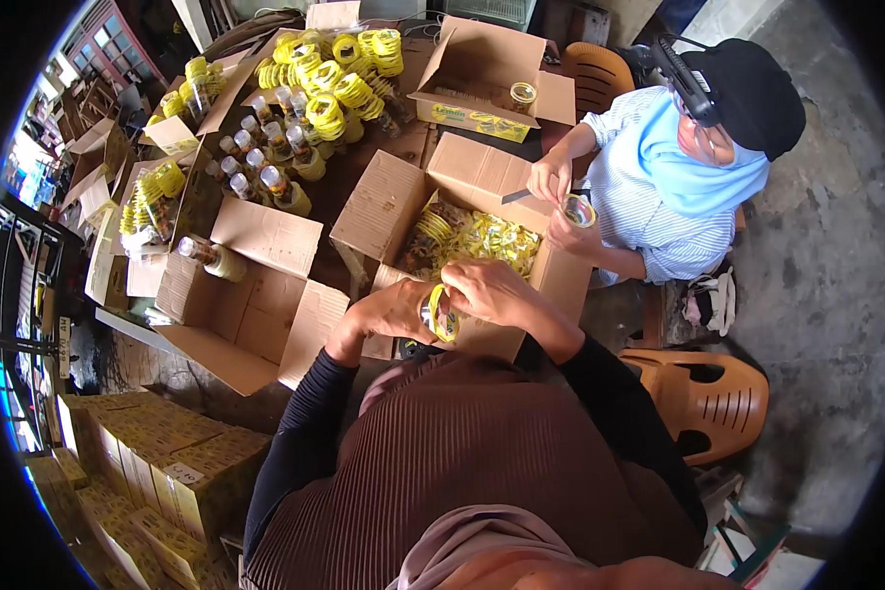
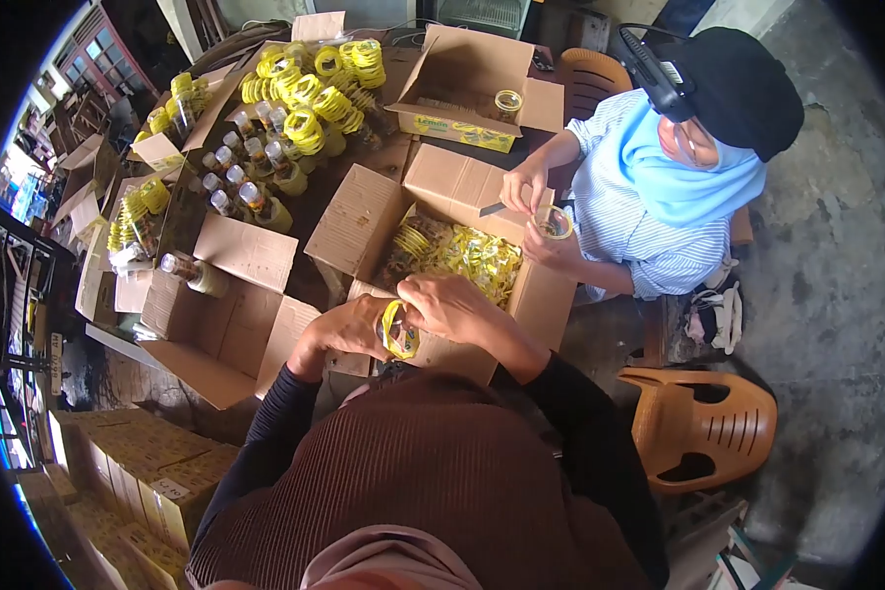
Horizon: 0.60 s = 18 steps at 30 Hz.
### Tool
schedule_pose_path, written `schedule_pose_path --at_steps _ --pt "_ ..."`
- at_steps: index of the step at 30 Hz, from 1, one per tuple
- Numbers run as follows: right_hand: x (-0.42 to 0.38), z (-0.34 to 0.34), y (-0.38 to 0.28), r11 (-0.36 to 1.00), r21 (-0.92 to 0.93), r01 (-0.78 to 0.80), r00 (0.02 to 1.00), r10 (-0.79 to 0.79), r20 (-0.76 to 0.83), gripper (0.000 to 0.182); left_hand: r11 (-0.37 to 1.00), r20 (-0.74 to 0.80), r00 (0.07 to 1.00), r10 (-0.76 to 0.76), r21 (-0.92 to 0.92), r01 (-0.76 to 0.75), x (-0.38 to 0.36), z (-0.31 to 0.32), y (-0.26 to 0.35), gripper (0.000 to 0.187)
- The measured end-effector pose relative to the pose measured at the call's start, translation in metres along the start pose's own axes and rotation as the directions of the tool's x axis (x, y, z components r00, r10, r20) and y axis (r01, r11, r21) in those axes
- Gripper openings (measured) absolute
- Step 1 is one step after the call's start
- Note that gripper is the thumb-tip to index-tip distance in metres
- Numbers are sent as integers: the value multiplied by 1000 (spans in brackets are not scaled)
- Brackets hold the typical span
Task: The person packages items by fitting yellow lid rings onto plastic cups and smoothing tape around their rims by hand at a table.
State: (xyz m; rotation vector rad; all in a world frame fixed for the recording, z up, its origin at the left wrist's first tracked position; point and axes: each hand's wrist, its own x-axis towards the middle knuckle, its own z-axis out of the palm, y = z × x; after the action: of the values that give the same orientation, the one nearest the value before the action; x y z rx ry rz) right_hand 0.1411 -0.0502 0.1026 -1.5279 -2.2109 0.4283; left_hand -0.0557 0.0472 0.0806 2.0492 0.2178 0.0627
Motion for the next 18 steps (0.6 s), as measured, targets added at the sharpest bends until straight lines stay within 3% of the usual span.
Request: schedule_pose_path --at_steps 6,8,12,14,16,18 --pt "-8 8 13 983 173 -64 992 43 121 19 1000 91 996 25 12 -26 5 -4 -6 43" --pt "-9 15 18 954 297 -39 998 23 58 18 997 91 993 71 0 -71 5 -4 -10 46" --pt "-10 33 19 931 351 -98 993 117 -33 18 994 18 995 96 52 -97 9 0 -19 49" --pt "-8 40 17 894 415 -169 967 233 -107 16 978 -77 997 -26 203 42 12 11 -34 57" --pt "-7 52 17 890 414 -189 949 274 -156 16 983 -118 992 -42 171 62 12 16 -25 56" --pt "-9 63 19 885 416 -208 927 314 -204 16 953 -174 977 -127 252 169 11 22 -24 57"
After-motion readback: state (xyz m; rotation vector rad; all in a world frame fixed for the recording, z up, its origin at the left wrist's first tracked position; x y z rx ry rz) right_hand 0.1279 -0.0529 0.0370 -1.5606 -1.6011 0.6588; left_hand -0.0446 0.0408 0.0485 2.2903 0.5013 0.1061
